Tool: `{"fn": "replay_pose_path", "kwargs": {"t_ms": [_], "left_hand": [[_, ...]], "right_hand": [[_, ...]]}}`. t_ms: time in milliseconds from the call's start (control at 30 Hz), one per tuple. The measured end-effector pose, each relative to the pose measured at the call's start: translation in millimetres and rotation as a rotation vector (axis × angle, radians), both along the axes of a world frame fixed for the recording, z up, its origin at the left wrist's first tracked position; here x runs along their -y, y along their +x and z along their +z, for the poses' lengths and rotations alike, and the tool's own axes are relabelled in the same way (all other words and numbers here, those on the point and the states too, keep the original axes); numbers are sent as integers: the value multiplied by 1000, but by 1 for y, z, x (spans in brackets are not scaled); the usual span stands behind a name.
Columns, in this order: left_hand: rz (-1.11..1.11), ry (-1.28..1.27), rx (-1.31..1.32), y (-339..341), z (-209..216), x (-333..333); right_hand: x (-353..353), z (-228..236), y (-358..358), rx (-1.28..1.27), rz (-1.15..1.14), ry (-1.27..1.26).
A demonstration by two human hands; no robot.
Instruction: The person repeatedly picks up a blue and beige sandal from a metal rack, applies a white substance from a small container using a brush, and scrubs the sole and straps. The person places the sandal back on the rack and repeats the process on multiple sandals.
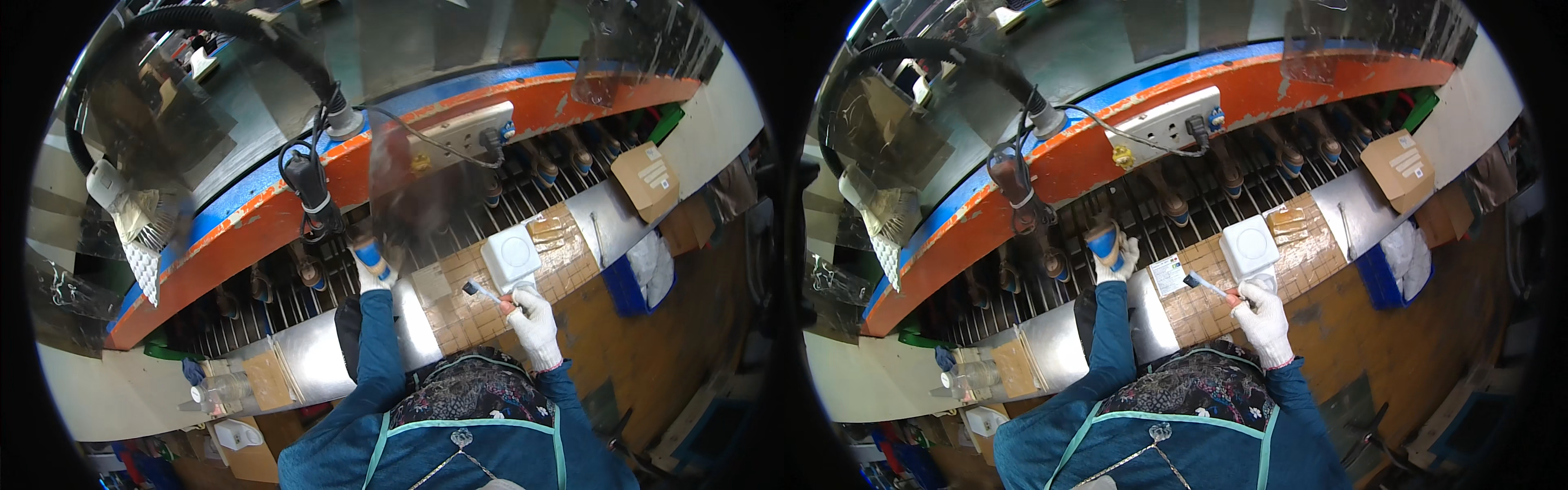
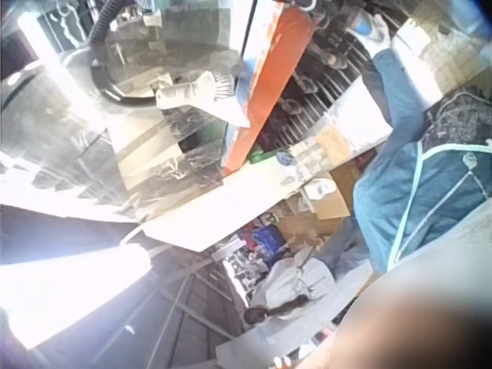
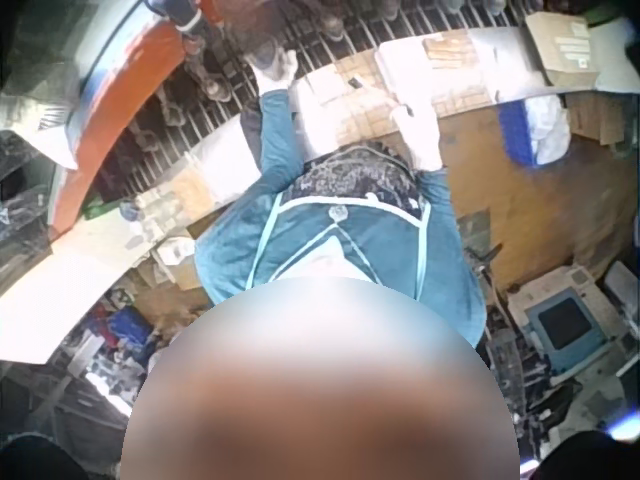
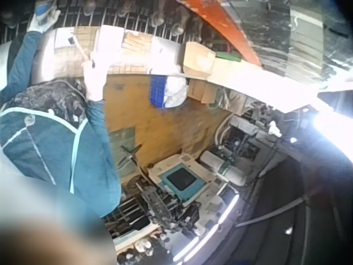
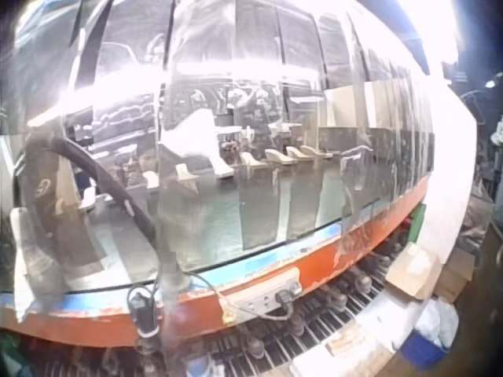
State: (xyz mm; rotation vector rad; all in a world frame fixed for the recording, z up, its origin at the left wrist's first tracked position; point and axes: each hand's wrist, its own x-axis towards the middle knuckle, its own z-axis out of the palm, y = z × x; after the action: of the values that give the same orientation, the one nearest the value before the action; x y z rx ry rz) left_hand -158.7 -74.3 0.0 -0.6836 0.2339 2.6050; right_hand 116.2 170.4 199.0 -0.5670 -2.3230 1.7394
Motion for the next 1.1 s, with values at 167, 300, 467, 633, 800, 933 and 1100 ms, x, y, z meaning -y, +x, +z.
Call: {"fn": "replay_pose_path", "kwargs": {"t_ms": [167,300,467,633,800,933,1100], "left_hand": [[247,297,349,-34,-9,-1],[124,257,432,-7,-1,21],[67,57,364,13,-7,30],[253,215,322,-26,-49,16],[495,19,347,-29,-62,-10],[448,-13,356,12,-24,-44],[303,-178,145,66,15,-86]], "right_hand": [[1,-3,-3,-44,-13,60],[-3,-17,-2,53,-60,-41],[-4,-41,-23,21,-78,-193],[-2,-32,-57,110,113,-283],[7,-29,-98,70,220,-286],[0,-44,-152,148,322,-27],[-12,-82,-260,467,313,732]]}}
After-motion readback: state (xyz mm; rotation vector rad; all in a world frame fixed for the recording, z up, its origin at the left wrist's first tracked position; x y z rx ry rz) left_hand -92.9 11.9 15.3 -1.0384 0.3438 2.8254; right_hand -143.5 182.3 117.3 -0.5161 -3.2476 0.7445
